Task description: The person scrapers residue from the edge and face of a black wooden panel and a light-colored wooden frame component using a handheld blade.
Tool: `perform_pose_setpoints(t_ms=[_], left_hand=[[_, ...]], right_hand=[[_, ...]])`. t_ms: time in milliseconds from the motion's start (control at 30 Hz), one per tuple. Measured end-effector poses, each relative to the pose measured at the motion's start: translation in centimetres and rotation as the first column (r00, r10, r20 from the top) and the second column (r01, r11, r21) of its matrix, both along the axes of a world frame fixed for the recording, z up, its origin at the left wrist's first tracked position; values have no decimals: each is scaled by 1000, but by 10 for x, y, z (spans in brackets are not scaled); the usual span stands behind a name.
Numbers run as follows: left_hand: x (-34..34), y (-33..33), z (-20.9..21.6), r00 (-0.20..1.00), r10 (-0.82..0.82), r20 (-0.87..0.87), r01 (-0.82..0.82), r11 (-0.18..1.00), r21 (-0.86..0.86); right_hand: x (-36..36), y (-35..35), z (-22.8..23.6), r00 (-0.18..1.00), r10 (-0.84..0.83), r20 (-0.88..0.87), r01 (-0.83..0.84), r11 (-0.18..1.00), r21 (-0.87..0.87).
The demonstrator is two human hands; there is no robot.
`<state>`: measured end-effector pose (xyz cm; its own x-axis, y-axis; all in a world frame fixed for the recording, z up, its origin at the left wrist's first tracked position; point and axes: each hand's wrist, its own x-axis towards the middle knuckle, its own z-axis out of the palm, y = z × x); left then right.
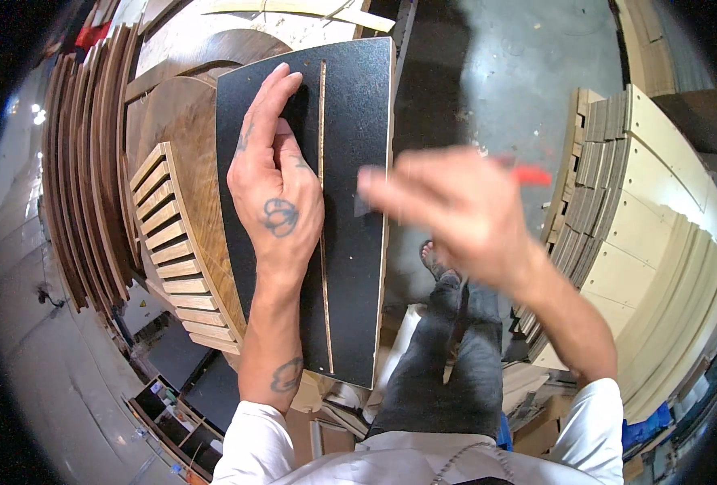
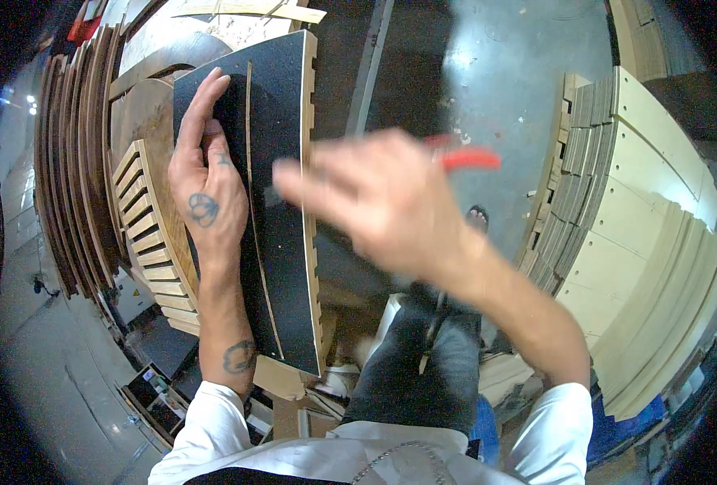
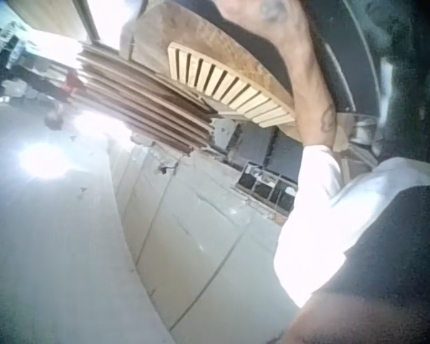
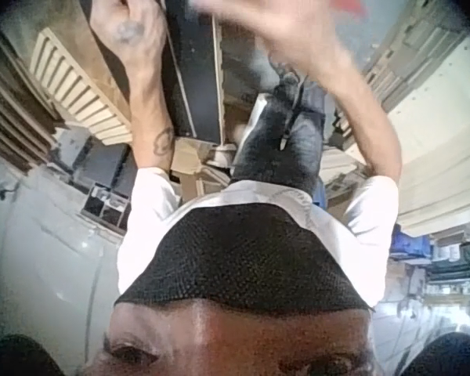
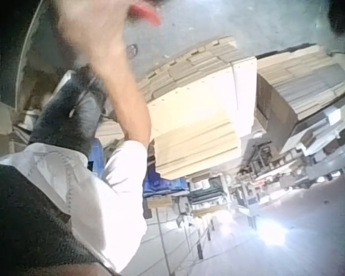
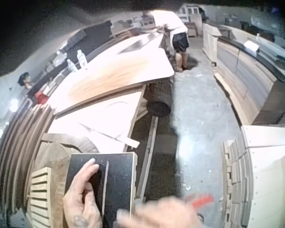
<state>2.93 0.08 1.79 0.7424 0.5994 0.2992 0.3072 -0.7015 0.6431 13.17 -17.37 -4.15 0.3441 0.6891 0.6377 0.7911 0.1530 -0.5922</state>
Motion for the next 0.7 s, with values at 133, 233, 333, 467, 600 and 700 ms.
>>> perform_pose_setpoints(t_ms=[133,233,333,467,600,700], left_hand=[[2,0,0,999,8,39,-8,1000,-13],[1,-2,1,1000,22,-9,-22,1000,-7],[0,-3,4,1000,20,-19,-20,1000,-6],[3,-3,2,1000,1,-25,-1,1000,25],[5,-6,10,999,17,-38,-17,1000,0],[1,-6,7,995,49,-89,-52,998,-28]], right_hand=[[-24,-36,20,981,163,-109,-181,966,-185],[-7,-31,21,966,214,-143,-243,942,-231],[12,-13,21,975,207,-85,-222,946,-236],[79,38,-5,992,-88,-90,91,995,35],[115,50,9,969,-222,-112,219,975,-41],[74,29,19,978,110,-178,-125,989,-76]])
